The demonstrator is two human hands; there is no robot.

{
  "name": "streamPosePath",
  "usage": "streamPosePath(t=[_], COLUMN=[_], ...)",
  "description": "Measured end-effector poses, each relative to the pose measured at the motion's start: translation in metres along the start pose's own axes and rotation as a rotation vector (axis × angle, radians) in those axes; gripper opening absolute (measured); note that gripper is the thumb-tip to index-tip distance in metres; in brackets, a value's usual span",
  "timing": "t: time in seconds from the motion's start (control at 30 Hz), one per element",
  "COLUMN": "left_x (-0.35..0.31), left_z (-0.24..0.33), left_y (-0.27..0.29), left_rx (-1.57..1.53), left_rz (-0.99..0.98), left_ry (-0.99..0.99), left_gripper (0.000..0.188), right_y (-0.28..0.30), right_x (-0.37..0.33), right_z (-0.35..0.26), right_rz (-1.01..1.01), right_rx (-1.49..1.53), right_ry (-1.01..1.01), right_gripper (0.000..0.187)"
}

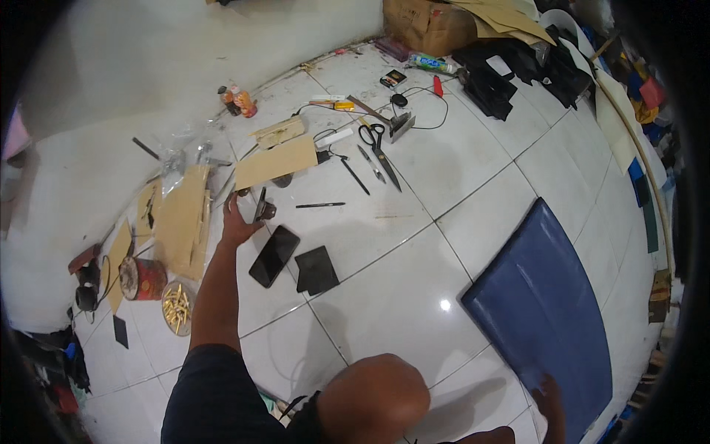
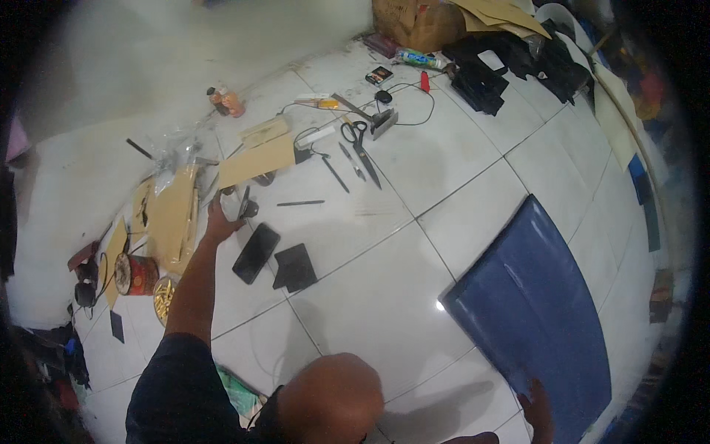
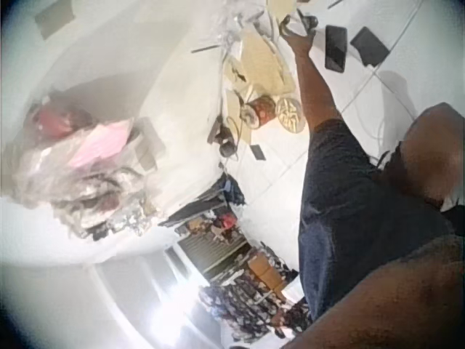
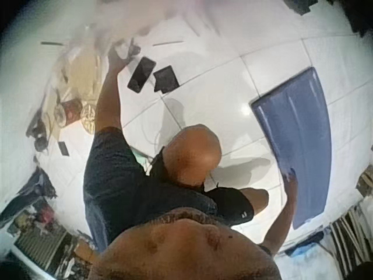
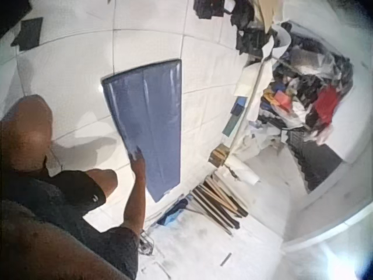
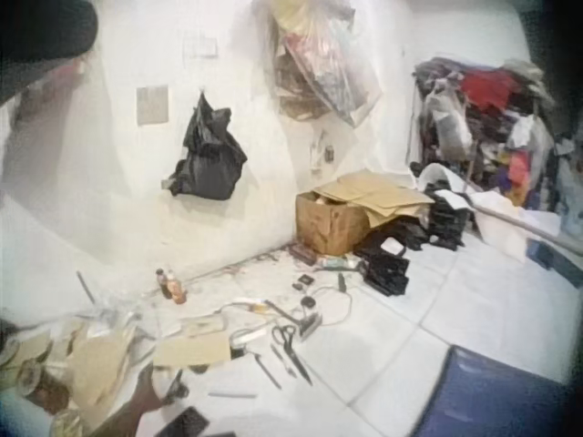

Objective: The person sorts through paper patterns and green fabric pieces on the floor, places them into a plastic bag, and then secures a blue mat with clips.

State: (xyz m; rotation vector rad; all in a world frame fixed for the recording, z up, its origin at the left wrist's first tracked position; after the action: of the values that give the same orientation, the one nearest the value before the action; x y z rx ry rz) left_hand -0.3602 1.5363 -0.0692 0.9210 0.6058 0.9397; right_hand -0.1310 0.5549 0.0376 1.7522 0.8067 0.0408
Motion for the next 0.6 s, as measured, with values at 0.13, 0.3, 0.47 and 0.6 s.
streamPosePath(t=[0.13,0.3,0.47,0.6], left_x=[0.041,0.050,0.039,0.029], left_z=[-0.019,0.013,0.003,0.035], left_y=[-0.003,0.004,0.015,-0.001], left_rx=[0.294,0.208,0.252,0.204], left_rz=[-0.049,-0.198,-0.047,0.070], left_ry=[0.029,-0.177,-0.111,-0.101], left_gripper=[0.124,0.052,0.047,0.054], right_y=[0.052,0.079,0.082,0.074], right_x=[-0.034,-0.023,0.028,0.062], right_z=[0.001,-0.004,-0.031,-0.062], right_rz=[-0.222,-0.203,-0.171,-0.134], right_rx=[-0.083,-0.035,-0.062,-0.074], right_ry=[-0.336,-0.348,-0.097,-0.158], right_gripper=[0.063,0.060,0.050,0.047])
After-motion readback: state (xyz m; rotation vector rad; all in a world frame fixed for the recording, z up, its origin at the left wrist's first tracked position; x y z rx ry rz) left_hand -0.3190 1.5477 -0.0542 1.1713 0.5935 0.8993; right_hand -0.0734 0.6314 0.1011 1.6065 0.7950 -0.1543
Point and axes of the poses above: each hand's wrist, its own x-axis towards the middle knuckle, its own y-axis out of the back of the hand, z = x × y, the point moved 7 cm from there along x, towards the middle knuckle, and after that the axes turned 15 degrees about y, right-handed, at the moved point
